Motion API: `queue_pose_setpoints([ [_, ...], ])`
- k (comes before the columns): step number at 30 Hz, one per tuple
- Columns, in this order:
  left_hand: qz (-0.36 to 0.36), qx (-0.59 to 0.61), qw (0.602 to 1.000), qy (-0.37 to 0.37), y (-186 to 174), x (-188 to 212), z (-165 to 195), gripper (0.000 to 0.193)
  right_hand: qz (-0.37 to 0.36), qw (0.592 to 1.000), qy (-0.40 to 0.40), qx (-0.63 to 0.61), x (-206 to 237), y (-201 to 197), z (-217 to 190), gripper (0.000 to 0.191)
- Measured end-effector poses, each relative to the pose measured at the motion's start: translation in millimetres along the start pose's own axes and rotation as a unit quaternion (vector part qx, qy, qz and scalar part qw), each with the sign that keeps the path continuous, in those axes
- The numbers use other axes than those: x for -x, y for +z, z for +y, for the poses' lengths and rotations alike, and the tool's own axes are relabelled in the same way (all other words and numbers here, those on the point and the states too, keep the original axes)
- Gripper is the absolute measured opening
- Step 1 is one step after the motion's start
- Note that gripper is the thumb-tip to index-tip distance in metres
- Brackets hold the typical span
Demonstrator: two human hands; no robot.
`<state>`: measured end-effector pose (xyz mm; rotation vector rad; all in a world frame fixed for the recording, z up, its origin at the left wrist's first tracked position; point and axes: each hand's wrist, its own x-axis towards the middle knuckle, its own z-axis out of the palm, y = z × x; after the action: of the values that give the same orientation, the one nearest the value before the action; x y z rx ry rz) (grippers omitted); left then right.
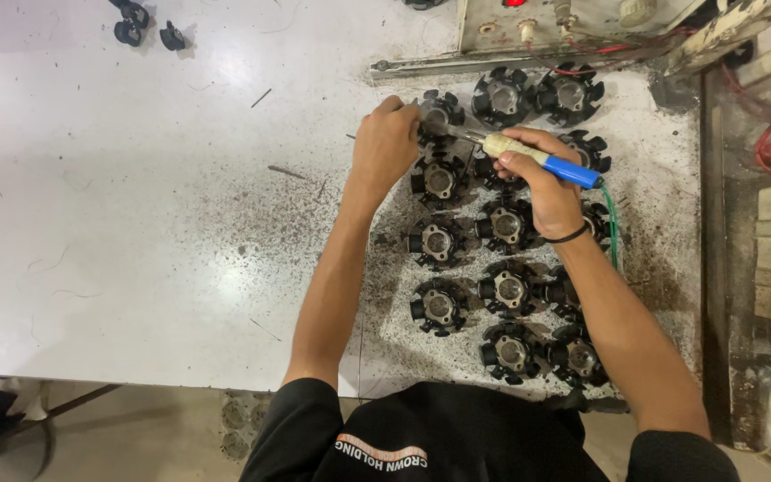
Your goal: The person uses a soldering iron to solder wires onto black plastic rotor components arranged on the workbench, then places the finished rotors into a molded tray. They later thread the rotors onto a long wire and continue soldering connections along the row.
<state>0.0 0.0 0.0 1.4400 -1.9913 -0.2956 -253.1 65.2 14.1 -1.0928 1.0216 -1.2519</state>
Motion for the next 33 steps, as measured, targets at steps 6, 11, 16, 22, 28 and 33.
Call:
queue_pose_setpoints([
  [6, 0.047, 0.057, 0.997, -0.005, -68, -6, 40, 0.007, 0.075, 0.994, -0.049, -0.060, 1, -23, -22, 0.031],
  [11, 0.152, 0.111, 0.976, 0.109, -124, -31, 77, 0.026, 0.093, 0.992, -0.087, -0.002, 2, -40, -4, 0.030],
  [16, 0.223, 0.031, 0.954, 0.199, -102, -90, 53, 0.014, 0.106, 0.991, -0.078, 0.009, -11, -33, 19, 0.032],
  [22, 0.000, 0.041, 0.994, 0.105, -3, -63, 14, 0.023, 0.091, 0.993, -0.069, -0.008, -24, -22, 11, 0.033],
  [28, 0.001, 0.046, 0.996, 0.073, 32, -54, -20, 0.021, 0.090, 0.995, -0.049, 0.014, -33, -15, 22, 0.032],
  [33, 0.013, 0.048, 0.999, 0.020, 27, -58, -24, 0.016, 0.095, 0.994, -0.052, 0.028, -39, -12, 26, 0.031],
])
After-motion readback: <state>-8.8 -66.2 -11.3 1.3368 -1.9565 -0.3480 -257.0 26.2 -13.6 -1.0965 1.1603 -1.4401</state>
